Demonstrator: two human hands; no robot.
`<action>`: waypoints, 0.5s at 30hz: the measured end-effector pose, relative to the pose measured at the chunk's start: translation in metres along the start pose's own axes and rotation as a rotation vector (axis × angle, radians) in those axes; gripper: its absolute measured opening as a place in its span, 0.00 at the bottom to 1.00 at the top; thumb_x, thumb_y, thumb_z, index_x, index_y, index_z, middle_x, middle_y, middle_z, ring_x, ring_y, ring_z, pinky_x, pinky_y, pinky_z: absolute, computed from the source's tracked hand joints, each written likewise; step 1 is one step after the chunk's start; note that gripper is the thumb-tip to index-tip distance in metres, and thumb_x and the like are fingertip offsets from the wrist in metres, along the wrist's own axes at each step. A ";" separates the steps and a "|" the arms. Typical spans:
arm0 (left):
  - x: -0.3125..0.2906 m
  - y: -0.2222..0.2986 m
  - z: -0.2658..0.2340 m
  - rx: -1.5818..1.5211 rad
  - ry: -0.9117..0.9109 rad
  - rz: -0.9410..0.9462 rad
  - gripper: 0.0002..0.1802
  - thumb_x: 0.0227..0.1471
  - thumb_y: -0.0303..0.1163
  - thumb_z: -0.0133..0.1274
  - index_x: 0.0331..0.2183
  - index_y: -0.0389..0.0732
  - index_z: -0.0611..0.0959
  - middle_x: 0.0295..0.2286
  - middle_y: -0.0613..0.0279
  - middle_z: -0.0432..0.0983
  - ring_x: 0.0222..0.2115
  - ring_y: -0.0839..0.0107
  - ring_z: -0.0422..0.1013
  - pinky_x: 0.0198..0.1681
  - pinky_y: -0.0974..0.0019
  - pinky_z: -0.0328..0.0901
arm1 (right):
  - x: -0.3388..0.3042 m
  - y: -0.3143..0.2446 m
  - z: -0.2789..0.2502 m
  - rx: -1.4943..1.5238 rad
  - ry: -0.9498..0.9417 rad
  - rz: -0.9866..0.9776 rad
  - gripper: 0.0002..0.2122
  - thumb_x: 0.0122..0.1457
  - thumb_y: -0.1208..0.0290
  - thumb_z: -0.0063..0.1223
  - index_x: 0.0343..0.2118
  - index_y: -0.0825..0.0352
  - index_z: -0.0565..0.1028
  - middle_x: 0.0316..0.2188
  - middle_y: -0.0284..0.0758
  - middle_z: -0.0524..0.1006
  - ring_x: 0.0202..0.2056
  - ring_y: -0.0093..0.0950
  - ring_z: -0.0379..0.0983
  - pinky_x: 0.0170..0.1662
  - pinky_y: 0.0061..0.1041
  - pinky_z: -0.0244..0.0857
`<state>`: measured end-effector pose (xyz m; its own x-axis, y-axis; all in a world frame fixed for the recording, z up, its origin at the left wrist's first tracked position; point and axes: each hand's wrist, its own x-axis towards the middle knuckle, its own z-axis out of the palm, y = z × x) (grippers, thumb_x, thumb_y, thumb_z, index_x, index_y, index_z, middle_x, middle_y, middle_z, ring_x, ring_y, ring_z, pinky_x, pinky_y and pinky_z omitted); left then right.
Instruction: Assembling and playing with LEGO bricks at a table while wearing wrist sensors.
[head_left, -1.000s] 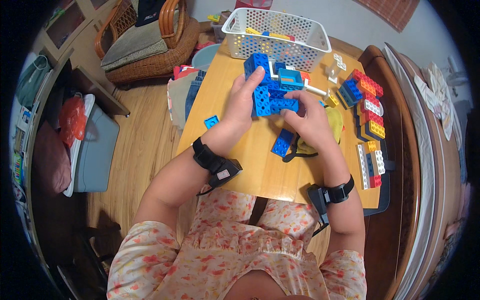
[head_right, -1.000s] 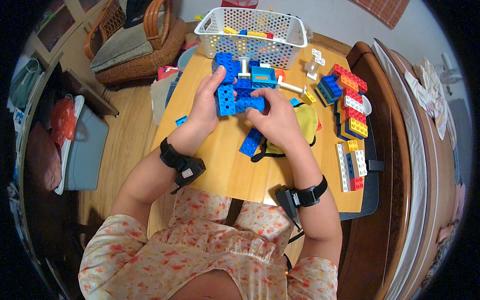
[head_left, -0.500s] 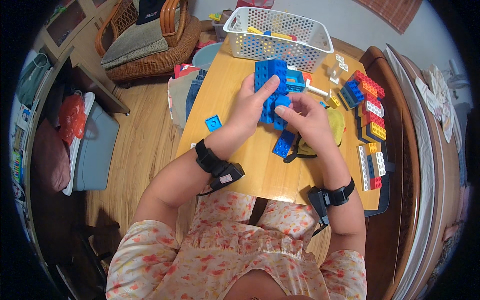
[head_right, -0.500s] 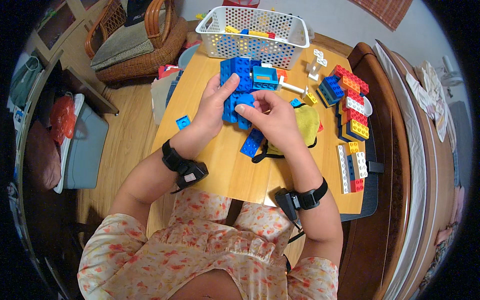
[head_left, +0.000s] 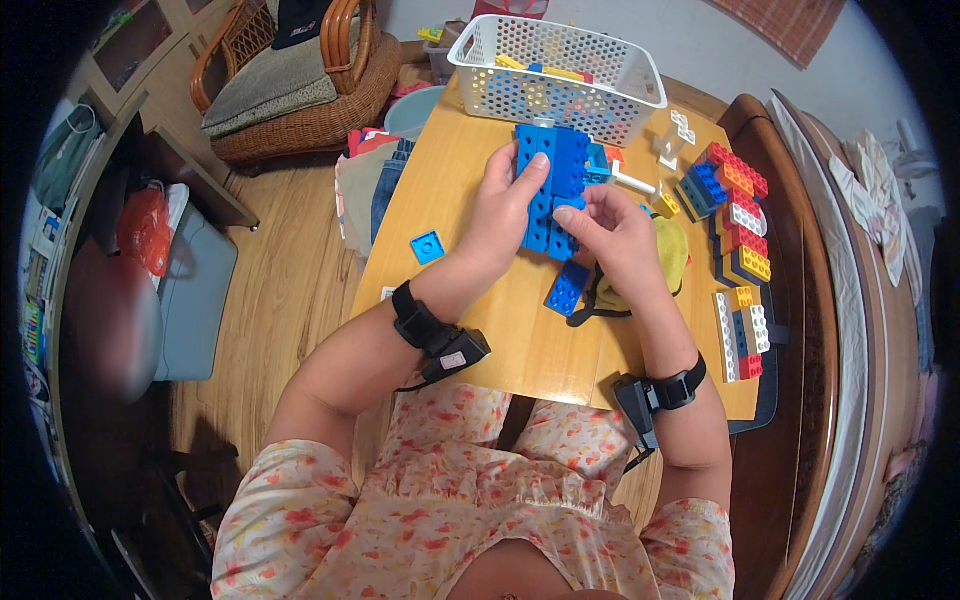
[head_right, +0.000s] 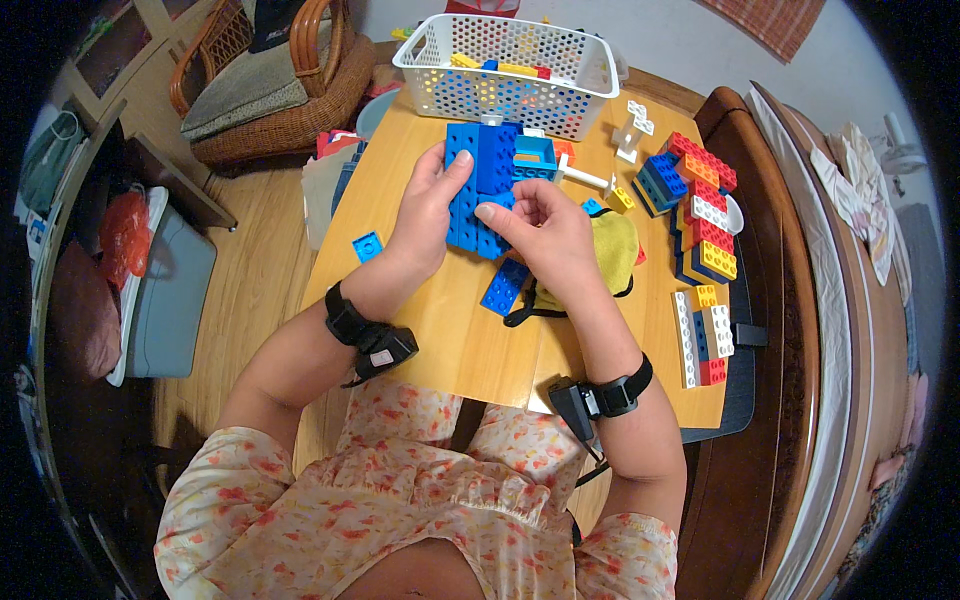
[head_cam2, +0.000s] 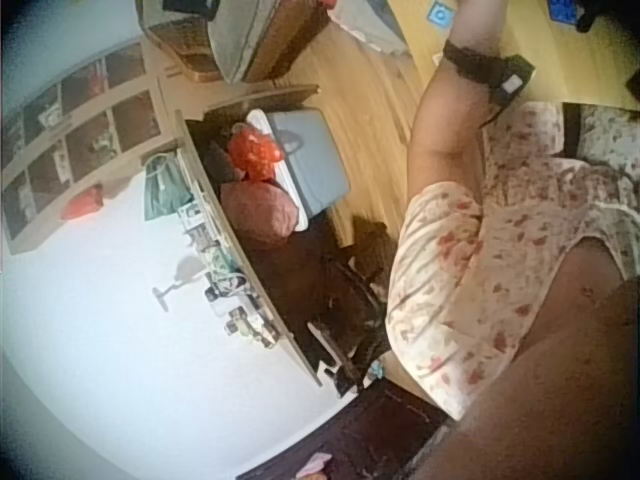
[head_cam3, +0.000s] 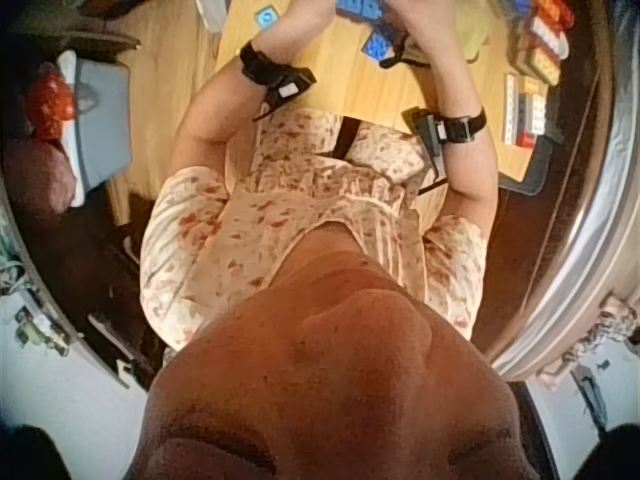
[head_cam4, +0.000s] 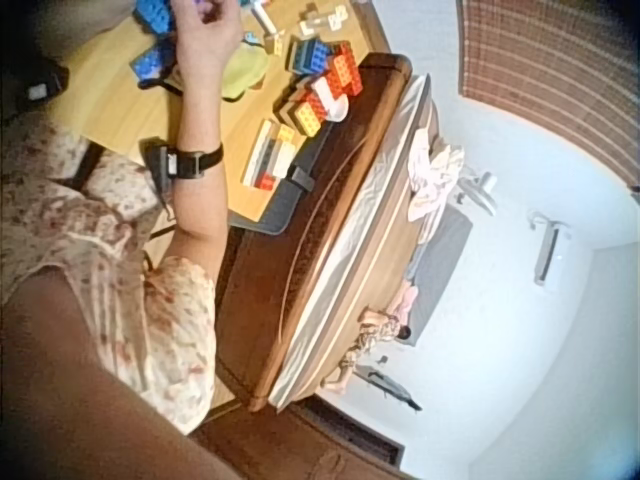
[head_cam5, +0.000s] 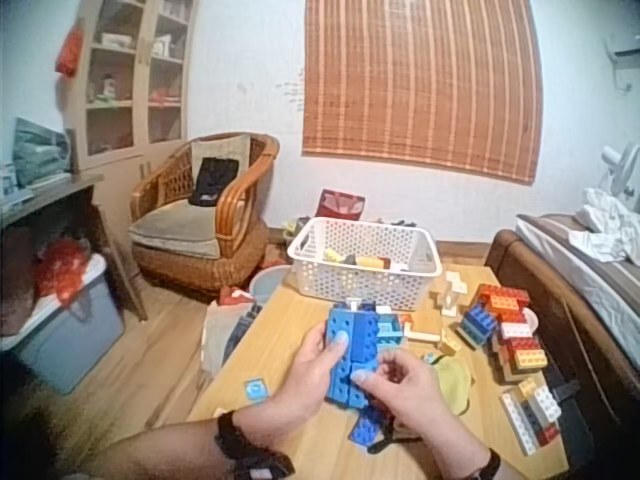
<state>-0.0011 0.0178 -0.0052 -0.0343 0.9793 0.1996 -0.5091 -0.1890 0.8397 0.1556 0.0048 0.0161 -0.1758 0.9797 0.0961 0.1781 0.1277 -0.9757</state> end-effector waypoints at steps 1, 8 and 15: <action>0.000 0.000 0.000 -0.006 -0.001 0.001 0.27 0.62 0.39 0.50 0.54 0.31 0.65 0.47 0.55 0.71 0.45 0.71 0.71 0.49 0.65 0.66 | 0.000 0.000 0.000 -0.001 0.000 0.000 0.18 0.49 0.63 0.70 0.36 0.70 0.76 0.24 0.24 0.73 0.24 0.12 0.67 0.27 0.14 0.64; 0.000 0.003 0.000 0.003 0.010 -0.007 0.20 0.63 0.40 0.47 0.50 0.36 0.70 0.42 0.59 0.75 0.41 0.72 0.74 0.45 0.66 0.69 | 0.000 0.002 0.000 -0.067 0.011 -0.028 0.19 0.49 0.61 0.70 0.36 0.69 0.76 0.23 0.25 0.74 0.25 0.13 0.67 0.29 0.16 0.65; 0.001 0.001 -0.004 -0.033 0.039 -0.035 0.24 0.62 0.41 0.49 0.50 0.31 0.69 0.42 0.56 0.74 0.40 0.73 0.73 0.44 0.68 0.68 | 0.001 0.006 0.000 -0.184 0.009 -0.082 0.21 0.48 0.57 0.69 0.38 0.69 0.77 0.24 0.27 0.75 0.26 0.16 0.69 0.31 0.19 0.67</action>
<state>-0.0049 0.0189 -0.0058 -0.0493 0.9875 0.1497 -0.5389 -0.1525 0.8285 0.1571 0.0062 0.0099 -0.1883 0.9662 0.1760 0.3380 0.2320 -0.9121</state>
